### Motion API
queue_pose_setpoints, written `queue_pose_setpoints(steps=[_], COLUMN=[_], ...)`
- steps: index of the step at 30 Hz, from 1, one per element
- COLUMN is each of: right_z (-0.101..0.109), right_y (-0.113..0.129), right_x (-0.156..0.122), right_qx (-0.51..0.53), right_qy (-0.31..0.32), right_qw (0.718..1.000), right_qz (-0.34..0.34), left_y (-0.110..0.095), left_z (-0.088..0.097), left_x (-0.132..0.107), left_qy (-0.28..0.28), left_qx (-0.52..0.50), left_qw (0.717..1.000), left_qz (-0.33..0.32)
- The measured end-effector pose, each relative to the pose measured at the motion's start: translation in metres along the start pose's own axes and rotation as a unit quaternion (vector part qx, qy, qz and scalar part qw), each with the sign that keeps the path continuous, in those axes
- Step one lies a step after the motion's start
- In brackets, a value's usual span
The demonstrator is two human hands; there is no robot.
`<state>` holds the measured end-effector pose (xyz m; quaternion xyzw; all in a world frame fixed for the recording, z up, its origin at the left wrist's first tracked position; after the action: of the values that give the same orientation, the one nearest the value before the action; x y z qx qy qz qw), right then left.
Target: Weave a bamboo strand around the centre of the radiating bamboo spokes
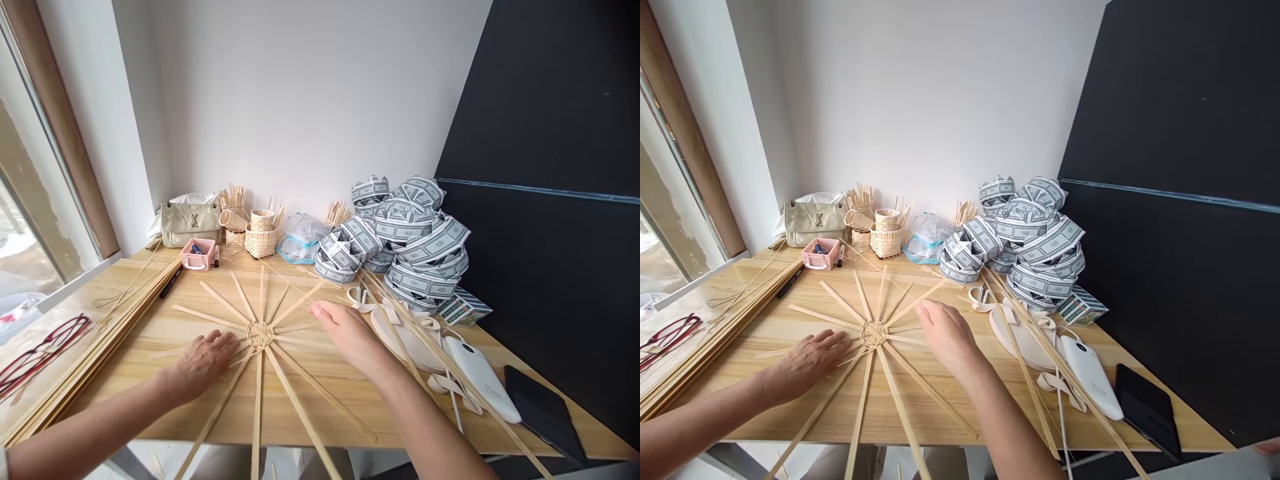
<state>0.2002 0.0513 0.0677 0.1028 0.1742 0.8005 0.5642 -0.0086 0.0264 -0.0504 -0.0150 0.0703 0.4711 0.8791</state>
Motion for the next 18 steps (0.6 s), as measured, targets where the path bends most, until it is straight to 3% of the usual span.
queue_pose_setpoints(steps=[3, 7, 12, 16, 18], right_z=[0.004, 0.005, 0.005, 0.004, 0.003], right_y=[0.004, 0.004, -0.005, -0.008, -0.006], right_x=[-0.007, -0.011, -0.016, -0.025, -0.031], right_qx=[0.002, 0.01, 0.025, 0.04, 0.045], right_qy=[-0.012, -0.027, -0.042, -0.046, -0.038], right_qw=[1.0, 1.0, 0.998, 0.998, 0.998], right_qz=[0.006, -0.001, -0.027, -0.031, -0.025], left_y=[-0.009, -0.03, -0.033, -0.028, -0.026], left_z=[-0.002, -0.002, 0.015, 0.03, 0.026], left_x=[0.005, 0.011, 0.018, 0.04, 0.051], left_qy=[0.012, 0.012, 0.053, -0.008, -0.019], left_qx=[0.014, 0.031, 0.004, -0.017, -0.01], left_qw=[1.0, 0.999, 0.998, 0.991, 0.98], left_qz=[0.025, -0.005, -0.021, -0.133, -0.196])
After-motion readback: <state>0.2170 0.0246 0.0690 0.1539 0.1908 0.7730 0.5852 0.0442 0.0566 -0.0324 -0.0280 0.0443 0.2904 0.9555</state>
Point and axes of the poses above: each hand's wrist, its own x-axis towards the middle knuckle, its own z-axis out of the back of the hand, y = z × x, the point moved 6 cm from there along x, towards the middle knuckle, and after that the axes turned 11 degrees about y, right-handed, at the moved point
